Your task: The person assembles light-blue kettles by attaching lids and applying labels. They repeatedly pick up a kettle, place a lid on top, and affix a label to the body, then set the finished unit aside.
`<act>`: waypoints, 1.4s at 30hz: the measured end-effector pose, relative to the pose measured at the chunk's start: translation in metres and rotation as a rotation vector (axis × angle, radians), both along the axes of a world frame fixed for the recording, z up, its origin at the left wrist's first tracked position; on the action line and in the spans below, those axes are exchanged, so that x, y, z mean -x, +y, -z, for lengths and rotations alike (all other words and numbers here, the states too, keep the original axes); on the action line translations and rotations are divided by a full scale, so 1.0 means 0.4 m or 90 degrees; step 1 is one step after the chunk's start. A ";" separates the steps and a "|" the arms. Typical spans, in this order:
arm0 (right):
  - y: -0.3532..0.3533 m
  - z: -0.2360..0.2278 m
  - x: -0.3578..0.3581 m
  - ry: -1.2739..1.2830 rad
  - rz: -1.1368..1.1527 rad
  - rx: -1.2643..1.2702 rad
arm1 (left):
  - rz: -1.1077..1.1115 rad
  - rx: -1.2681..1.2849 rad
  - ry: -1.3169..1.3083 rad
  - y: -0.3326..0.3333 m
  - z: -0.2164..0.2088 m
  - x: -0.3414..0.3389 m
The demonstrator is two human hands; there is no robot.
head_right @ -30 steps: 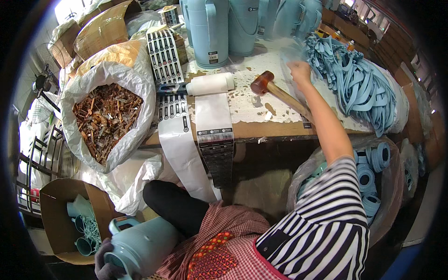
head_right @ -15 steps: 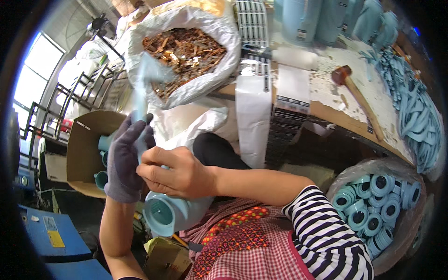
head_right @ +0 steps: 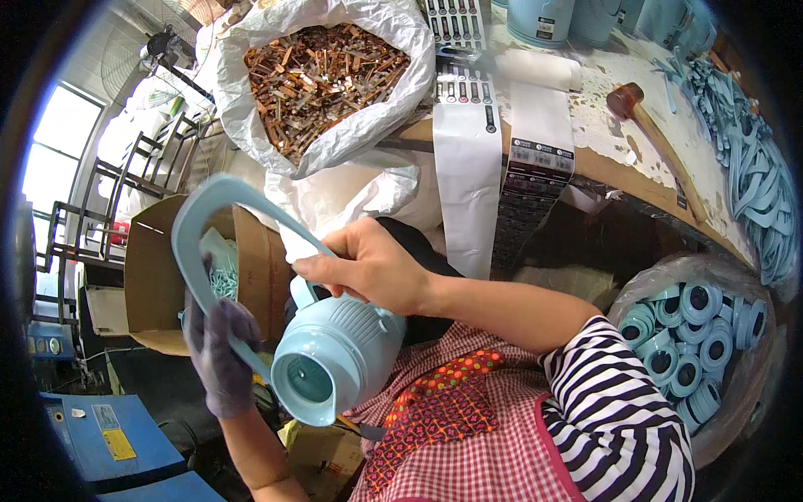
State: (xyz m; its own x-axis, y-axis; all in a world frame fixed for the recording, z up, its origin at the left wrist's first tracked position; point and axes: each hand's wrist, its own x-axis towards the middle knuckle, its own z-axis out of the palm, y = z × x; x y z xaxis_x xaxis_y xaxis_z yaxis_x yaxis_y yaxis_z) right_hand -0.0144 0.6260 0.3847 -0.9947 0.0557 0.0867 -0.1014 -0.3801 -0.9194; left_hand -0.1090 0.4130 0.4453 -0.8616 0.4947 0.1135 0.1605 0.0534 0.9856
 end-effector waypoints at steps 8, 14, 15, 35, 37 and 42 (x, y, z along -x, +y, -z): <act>-0.064 0.114 -0.008 -0.053 0.045 0.119 | 0.002 -0.211 -0.216 -0.039 0.194 -0.007; -0.049 0.162 -0.046 -0.072 0.020 0.111 | 0.041 -0.249 -0.364 -0.024 0.207 -0.030; -0.055 0.180 -0.054 -0.045 0.034 0.126 | 0.019 -0.199 -0.372 -0.013 0.191 -0.041; 0.135 0.236 0.107 0.029 0.024 -0.020 | -0.033 -0.289 0.651 0.187 -0.011 0.128; 0.180 0.190 0.035 0.014 0.146 -0.199 | -0.004 -0.306 0.366 0.175 0.020 0.212; 0.482 0.175 -0.259 -0.145 0.533 -0.705 | -0.139 0.047 0.085 -0.211 0.297 0.164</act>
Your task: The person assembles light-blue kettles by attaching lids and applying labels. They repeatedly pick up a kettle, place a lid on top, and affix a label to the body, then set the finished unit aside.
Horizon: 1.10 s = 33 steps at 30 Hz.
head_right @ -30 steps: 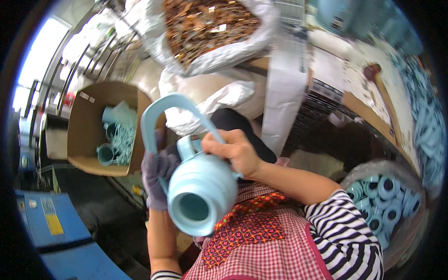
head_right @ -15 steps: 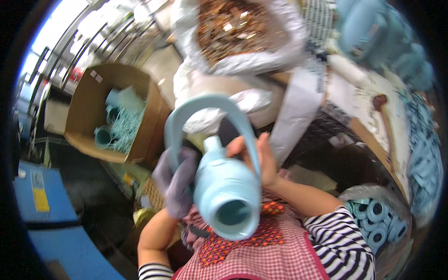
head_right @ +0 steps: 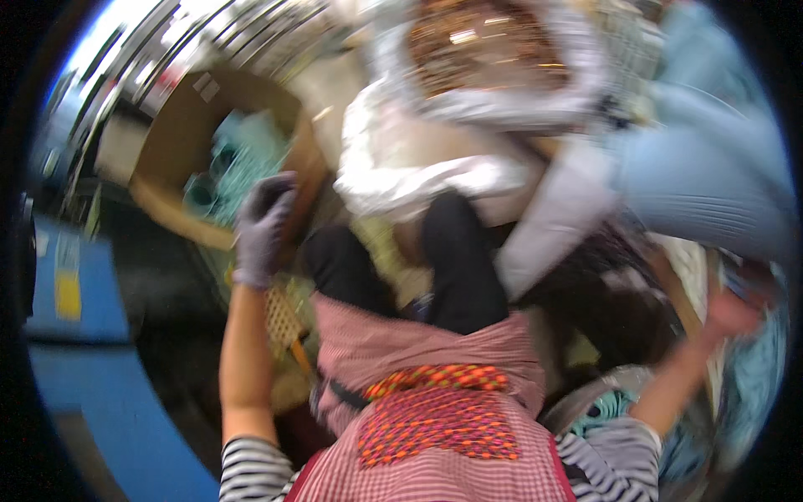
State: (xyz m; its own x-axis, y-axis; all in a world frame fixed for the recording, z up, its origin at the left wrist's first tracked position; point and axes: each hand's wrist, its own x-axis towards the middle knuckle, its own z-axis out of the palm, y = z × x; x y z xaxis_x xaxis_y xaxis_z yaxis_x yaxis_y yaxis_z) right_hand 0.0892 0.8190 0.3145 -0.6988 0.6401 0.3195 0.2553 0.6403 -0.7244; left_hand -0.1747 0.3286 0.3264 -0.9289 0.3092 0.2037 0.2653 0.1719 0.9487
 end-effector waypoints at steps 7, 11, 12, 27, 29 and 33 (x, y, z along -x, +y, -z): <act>0.265 0.217 -0.212 -0.311 0.096 -0.135 | -0.594 0.188 -0.080 -0.518 0.586 -0.501; 0.304 0.211 -0.207 -0.355 0.102 -0.159 | -0.828 0.380 -0.349 -0.673 0.719 -0.881; 0.311 0.205 -0.197 -0.359 0.101 -0.168 | -0.880 0.386 -0.453 -0.689 0.731 -0.937; -1.004 -0.001 0.235 -0.206 -0.813 1.066 | -0.576 0.196 -0.888 -0.867 1.129 -1.391; -1.172 -0.011 0.243 -0.286 -0.926 1.371 | -0.547 0.415 -0.791 -0.846 1.172 -1.399; -1.317 -0.005 0.244 -0.298 -0.944 1.780 | -0.725 0.303 -0.756 -0.833 1.136 -1.313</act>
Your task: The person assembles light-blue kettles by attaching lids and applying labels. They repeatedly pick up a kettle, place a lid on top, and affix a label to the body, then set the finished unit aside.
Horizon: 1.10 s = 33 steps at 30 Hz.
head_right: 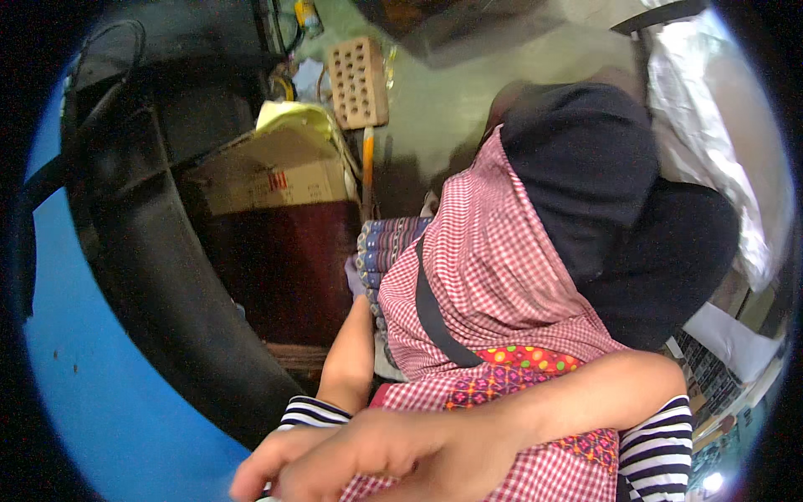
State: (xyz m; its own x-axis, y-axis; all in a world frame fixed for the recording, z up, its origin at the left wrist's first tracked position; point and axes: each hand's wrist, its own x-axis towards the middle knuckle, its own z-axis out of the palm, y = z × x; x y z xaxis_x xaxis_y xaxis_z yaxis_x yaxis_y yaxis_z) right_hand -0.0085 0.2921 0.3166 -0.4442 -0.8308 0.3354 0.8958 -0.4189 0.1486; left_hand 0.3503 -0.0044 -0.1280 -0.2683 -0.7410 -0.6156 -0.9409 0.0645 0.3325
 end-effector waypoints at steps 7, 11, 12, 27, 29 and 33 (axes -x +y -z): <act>-0.051 0.058 0.053 -0.235 0.015 0.074 | -0.291 -0.205 -0.288 -0.037 -0.064 0.161; -0.057 0.093 0.113 -0.259 0.041 0.031 | -0.429 -0.270 -0.227 -0.048 -0.011 0.131; -0.051 0.107 0.127 -0.260 0.019 0.032 | -0.469 -0.284 -0.209 -0.050 -0.002 0.102; 0.037 0.229 0.207 0.076 0.044 -0.254 | 0.020 0.295 -0.634 -0.157 -0.380 0.116; 0.077 0.248 0.290 0.302 0.011 -0.361 | -0.070 0.284 -0.641 -0.209 -0.427 0.047; 0.187 0.243 0.305 0.651 0.176 -0.805 | -0.194 0.167 -0.665 -0.324 -0.500 -0.076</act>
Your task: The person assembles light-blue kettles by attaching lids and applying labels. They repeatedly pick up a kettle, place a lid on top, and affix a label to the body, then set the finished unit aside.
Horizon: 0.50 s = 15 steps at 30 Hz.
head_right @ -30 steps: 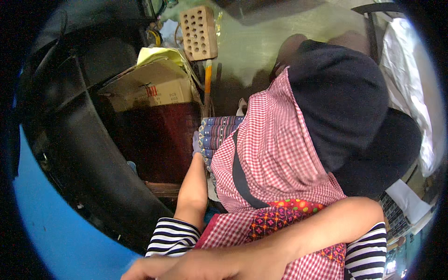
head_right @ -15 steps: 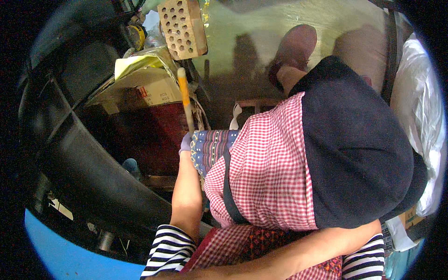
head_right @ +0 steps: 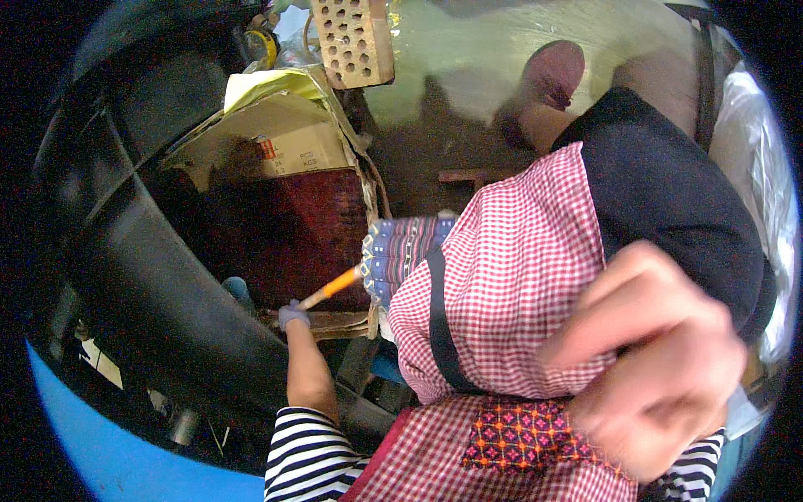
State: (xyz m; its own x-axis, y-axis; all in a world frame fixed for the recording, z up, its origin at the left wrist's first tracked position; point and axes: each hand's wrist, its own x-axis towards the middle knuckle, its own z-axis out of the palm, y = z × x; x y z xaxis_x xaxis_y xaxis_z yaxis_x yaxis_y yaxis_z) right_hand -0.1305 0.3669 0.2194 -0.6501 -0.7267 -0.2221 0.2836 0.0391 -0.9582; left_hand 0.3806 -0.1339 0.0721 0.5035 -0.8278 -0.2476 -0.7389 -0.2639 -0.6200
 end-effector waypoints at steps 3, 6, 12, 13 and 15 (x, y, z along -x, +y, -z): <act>0.032 -0.031 -0.034 0.100 0.108 -0.143 | -0.065 0.051 0.081 -0.062 -0.049 -0.072; 0.035 -0.043 -0.044 0.117 0.108 -0.163 | -0.115 0.196 0.292 -0.084 -0.056 -0.117; 0.025 -0.033 -0.059 0.071 0.149 -0.143 | 0.072 0.096 0.636 0.024 -0.006 0.211; 0.027 -0.028 -0.056 0.064 0.149 -0.130 | 0.060 0.116 0.657 0.039 0.004 0.195; 0.038 -0.016 -0.050 0.056 0.155 -0.102 | -0.011 0.184 0.665 0.085 0.025 0.201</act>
State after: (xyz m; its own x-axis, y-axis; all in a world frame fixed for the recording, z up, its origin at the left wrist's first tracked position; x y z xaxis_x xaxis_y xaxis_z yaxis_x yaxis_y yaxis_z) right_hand -0.1103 0.3821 0.2256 -0.8225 -0.5078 -0.2561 0.2187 0.1333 -0.9667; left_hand 0.3001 -0.1000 0.0622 0.1683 -0.9185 -0.3578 -0.8604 -0.3141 0.4014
